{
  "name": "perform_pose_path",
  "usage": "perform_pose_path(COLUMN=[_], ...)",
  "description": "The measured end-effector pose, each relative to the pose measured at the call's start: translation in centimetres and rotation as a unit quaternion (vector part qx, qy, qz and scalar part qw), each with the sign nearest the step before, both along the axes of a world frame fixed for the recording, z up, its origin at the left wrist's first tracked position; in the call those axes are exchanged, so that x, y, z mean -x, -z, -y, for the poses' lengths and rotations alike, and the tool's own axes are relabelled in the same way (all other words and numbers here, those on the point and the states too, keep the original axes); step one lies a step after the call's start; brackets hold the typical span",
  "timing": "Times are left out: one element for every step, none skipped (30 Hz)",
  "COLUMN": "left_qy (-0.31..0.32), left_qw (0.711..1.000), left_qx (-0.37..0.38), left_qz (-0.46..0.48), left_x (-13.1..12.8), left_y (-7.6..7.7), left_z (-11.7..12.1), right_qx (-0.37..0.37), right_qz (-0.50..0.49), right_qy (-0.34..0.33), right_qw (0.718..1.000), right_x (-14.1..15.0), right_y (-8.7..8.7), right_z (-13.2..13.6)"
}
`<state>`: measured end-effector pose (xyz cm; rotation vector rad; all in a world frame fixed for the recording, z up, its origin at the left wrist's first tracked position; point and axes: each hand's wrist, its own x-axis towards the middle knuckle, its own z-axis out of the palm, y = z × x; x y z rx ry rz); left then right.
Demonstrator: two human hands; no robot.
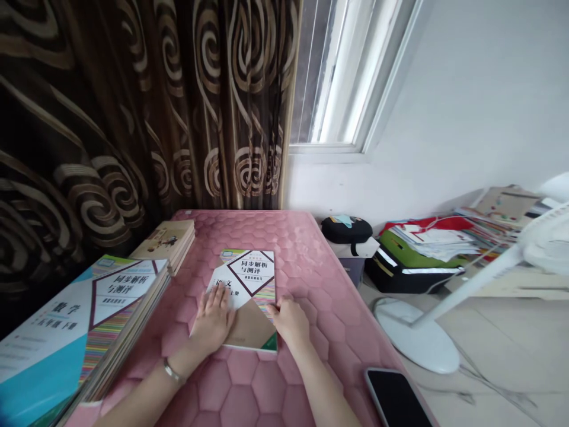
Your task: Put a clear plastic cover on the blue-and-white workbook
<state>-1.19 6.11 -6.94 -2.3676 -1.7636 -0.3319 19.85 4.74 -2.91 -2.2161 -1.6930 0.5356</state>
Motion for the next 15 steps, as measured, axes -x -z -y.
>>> perform_pose_path(left_qy=[0.036, 0.074, 0.11, 0.136, 0.145, 0.131, 0.099, 0.058, 0.02, -0.007, -0.022, -0.028, -0.033, -0.04, -0.05], left_qw=[0.999, 0.997, 0.994, 0.99, 0.987, 0.987, 0.988, 0.988, 0.986, 0.983, 0.981, 0.98, 0.978, 0.973, 0.966], left_qx=[0.004, 0.012, 0.023, 0.039, 0.057, 0.076, 0.095, 0.112, 0.122, 0.124, 0.121, 0.114, 0.108, 0.109, 0.122], left_qz=[0.002, 0.006, 0.012, 0.02, 0.033, 0.05, 0.071, 0.094, 0.115, 0.133, 0.148, 0.161, 0.178, 0.197, 0.223], left_x=[0.1, 0.3, 0.7, 1.3, 1.9, 2.5, 3.1, 3.6, 3.9, 4.1, 4.1, 4.1, 4.0, 3.9, 3.8], left_y=[0.2, 0.3, 0.4, 0.3, 0.1, -0.2, -0.6, -1.0, -1.4, -1.8, -2.1, -2.5, -2.8, -3.1, -3.4], left_z=[1.0, 2.0, 2.9, 3.6, 4.1, 4.3, 4.3, 4.1, 3.6, 3.0, 2.3, 1.5, 0.7, 0.0, -0.7], right_qx=[-0.001, -0.002, -0.003, -0.005, -0.011, -0.021, -0.033, -0.045, -0.055, -0.06, -0.062, -0.06, -0.056, -0.053, -0.053], right_qz=[-0.004, -0.008, -0.012, -0.015, -0.018, -0.017, -0.014, -0.009, -0.004, -0.002, -0.003, -0.006, -0.011, -0.014, -0.018], right_qy=[0.001, 0.002, 0.004, 0.006, 0.008, 0.009, 0.008, 0.005, 0.003, 0.001, -0.001, -0.002, -0.001, -0.001, -0.001], right_qw=[1.0, 1.0, 1.0, 1.0, 1.0, 1.0, 0.999, 0.999, 0.998, 0.998, 0.998, 0.998, 0.998, 0.998, 0.998], right_x=[0.0, 0.0, -0.1, -0.1, -0.1, -0.2, -0.2, -0.2, -0.1, -0.1, -0.1, 0.0, 0.0, 0.0, 0.0], right_y=[0.1, 0.1, 0.2, 0.3, 0.4, 0.5, 0.6, 0.7, 0.7, 0.7, 0.7, 0.7, 0.6, 0.6, 0.6], right_z=[0.0, 0.0, 0.0, 0.0, 0.0, 0.0, -0.1, -0.1, -0.1, -0.2, -0.2, -0.2, -0.2, -0.2, -0.2])
